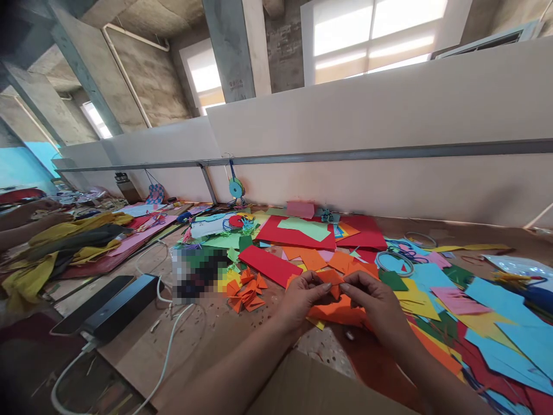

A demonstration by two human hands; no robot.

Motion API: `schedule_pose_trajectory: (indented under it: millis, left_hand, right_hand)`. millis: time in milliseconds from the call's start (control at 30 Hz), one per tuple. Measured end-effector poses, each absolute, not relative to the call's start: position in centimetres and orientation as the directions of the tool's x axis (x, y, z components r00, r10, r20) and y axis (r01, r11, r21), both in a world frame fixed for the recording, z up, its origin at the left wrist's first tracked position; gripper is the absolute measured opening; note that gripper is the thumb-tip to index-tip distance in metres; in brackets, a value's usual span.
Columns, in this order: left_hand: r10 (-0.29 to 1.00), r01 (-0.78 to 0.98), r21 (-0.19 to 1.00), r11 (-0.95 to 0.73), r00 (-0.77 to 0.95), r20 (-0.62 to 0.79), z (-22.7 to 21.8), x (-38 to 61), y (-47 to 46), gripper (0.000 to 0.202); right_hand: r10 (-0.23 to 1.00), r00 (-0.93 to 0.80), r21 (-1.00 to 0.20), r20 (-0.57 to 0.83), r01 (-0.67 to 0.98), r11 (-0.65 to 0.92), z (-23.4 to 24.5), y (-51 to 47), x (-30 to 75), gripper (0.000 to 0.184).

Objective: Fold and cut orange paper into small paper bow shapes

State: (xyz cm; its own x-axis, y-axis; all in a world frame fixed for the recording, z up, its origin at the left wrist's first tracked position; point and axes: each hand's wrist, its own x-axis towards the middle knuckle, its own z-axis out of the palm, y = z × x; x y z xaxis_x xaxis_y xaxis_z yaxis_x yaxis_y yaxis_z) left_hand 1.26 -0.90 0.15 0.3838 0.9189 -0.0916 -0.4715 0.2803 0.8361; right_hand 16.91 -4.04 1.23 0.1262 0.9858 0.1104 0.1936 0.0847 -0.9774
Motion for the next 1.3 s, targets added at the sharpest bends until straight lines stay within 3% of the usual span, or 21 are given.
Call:
schedule_pose_trajectory:
  millis: [167,433,700,967,1300]
  left_hand:
    - [0.921,-0.480,0.840,0.254,0.386,-0.058,0.3,1.4,-0.5,0.051]
    - [0.935,-0.416,0.889,0.192,0.352,-0.038,-0.4,0.6,0.1,0.048]
    - [0.920,-0.415,0.881,0.226,0.388,-0.054,0.2,0.8,0.0,0.051]
    - [0.894,-0.354,0.911,0.212,0.446,-0.035,0.1,0.3,-0.3,0.041]
    - [0.881,-0.393,0.893,0.220,0.473,-0.009,1.1,0.4,-0.6,0.032]
  right_hand:
    - [0.982,0.152,-0.981,0.115,0.172,0.088,1.7,-4.1,16.9,0.022]
    - [0.998,0.056,-0.986,0.000,0.166,-0.010,2.8,-3.8,17.2,0.031]
    - [0.998,0.061,-0.989,0.023,0.148,0.014,2.9,-3.8,17.2,0.028]
    - [0.997,-0.067,-0.989,-0.028,0.149,-0.018,2.4,-3.7,17.7,0.025]
    - [0.999,0.033,-0.998,-0.018,0.067,-0.020,2.9,-4.1,17.1,0.018]
